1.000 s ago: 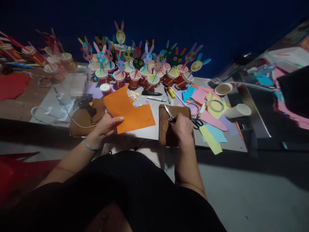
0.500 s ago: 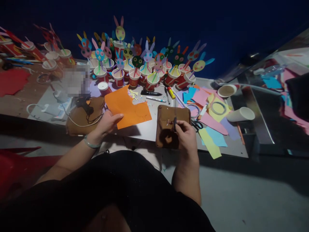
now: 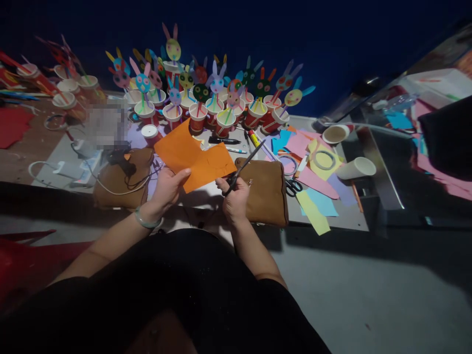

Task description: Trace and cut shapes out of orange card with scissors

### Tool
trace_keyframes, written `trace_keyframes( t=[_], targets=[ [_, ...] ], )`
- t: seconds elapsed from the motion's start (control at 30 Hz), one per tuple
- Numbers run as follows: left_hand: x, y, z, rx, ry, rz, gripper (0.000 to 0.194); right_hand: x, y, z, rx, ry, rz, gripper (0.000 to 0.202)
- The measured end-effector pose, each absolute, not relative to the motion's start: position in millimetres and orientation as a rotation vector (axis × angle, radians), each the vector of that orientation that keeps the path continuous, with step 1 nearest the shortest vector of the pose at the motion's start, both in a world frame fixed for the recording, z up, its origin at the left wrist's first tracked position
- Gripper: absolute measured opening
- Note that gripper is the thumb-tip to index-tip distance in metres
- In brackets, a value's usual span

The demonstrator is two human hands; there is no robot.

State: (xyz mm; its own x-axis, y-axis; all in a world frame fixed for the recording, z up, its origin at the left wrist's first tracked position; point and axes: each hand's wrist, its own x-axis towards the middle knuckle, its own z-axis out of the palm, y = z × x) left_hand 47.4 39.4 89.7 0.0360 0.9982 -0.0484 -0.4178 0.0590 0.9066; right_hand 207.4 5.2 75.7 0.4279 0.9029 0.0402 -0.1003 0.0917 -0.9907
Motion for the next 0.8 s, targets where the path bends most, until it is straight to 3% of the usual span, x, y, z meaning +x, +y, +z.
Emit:
trace_keyframes(
  t=[0.13,0.23,0.4,0.53,0.8],
  targets=[
    [51.1,25.2,78.9,0.819,0.921,1.254,0.043,199.4,10.0,70.7,-1.285,-0.817,0.841,0.030],
    [37.3,27.5,73.4,0.783,0.926,1.168,0.053,212.1,14.7,78.4,-1.282,-0.843,0.852,0.028],
    [0.2,55.4,87.3,0.863,0.903,1.293,0.053,256.9,27.5,111.9,-1.251,-1.241,1.193,0.033],
    [-8.7,65.0,108.8,1.257,0.896,1.030,0.050,272.7,40.4,136.0,-1.222,-1.666,1.449,0.042],
    [6.4,63.5,122.2,1.660,0.739,0.645,0.017,254.8,52.4,151.5,-1.193,-1.794,1.581,0.042]
  ],
)
